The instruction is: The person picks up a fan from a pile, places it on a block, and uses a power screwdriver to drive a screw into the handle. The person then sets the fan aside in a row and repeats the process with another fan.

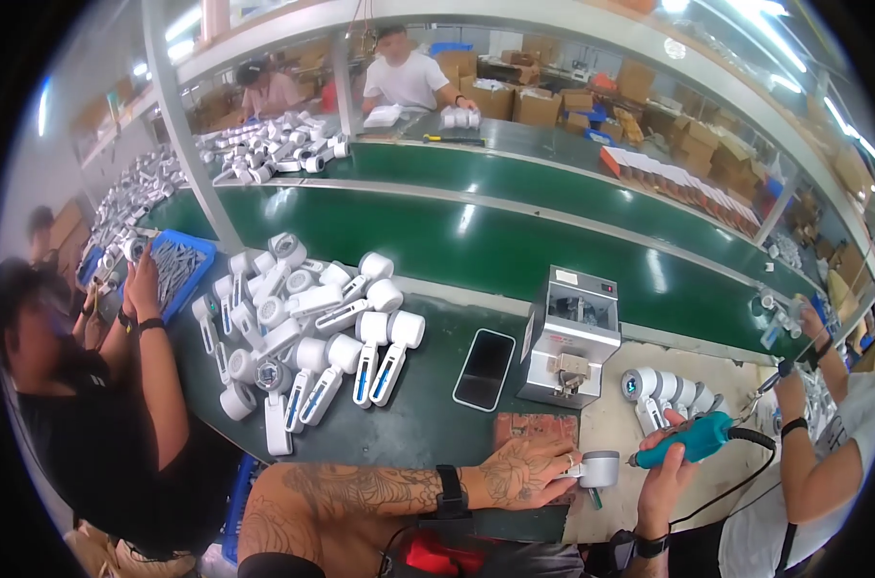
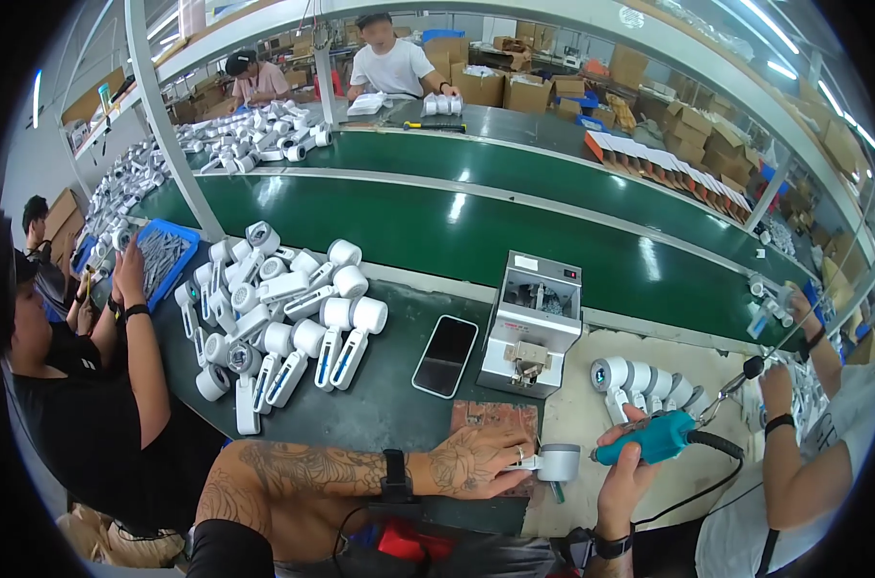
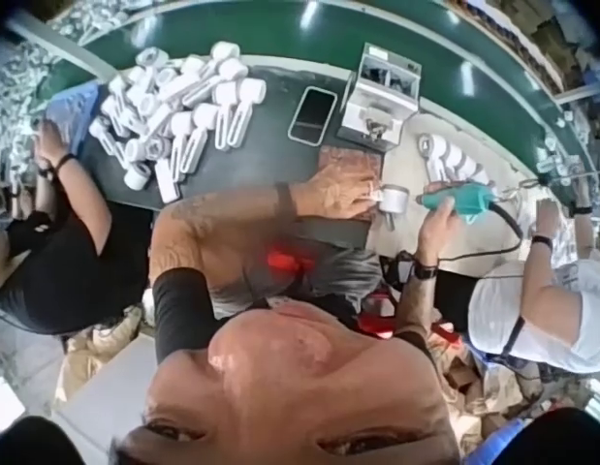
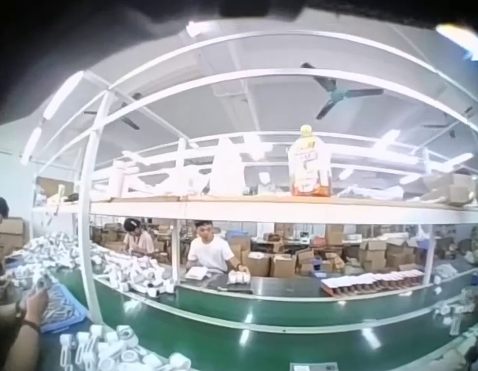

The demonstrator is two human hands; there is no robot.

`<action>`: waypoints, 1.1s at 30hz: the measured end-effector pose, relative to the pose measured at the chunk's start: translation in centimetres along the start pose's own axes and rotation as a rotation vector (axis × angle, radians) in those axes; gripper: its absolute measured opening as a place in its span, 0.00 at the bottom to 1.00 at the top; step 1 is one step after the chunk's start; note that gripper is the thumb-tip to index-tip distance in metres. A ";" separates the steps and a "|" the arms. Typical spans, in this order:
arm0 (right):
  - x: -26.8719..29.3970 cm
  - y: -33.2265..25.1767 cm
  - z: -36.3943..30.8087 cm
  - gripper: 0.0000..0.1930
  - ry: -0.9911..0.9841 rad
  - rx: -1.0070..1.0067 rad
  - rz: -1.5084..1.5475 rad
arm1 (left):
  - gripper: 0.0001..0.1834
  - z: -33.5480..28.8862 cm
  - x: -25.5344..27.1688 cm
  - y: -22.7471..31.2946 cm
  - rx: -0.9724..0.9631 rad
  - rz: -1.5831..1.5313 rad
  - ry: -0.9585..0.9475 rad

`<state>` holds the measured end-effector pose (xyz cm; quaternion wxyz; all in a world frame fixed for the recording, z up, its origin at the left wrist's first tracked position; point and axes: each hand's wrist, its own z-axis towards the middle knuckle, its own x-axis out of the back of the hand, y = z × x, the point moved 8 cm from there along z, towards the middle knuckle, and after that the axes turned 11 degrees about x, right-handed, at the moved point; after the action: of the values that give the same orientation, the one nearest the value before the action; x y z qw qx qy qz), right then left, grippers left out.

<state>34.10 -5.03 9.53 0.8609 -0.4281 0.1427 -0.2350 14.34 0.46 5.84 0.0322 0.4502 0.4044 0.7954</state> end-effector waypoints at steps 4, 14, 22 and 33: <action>-0.1 0.1 0.3 0.33 -0.020 -0.034 0.011 | 0.16 -0.1 -0.1 -0.4 -0.044 0.042 0.082; 0.7 -0.7 -0.6 0.33 -0.038 -0.044 -0.035 | 0.17 -1.0 0.3 -0.4 0.012 0.136 0.088; 5.0 -0.9 -3.3 0.32 0.005 -0.106 -0.083 | 0.21 -0.7 1.6 2.7 -0.096 0.197 0.282; 4.0 -1.2 -1.0 0.33 0.023 -0.084 -0.028 | 0.12 1.3 0.1 -0.4 0.097 0.051 0.000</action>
<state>36.73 -8.39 9.70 0.8372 -0.4630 0.1563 -0.2456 15.08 1.55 5.97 -0.0096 0.4614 0.4308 0.7755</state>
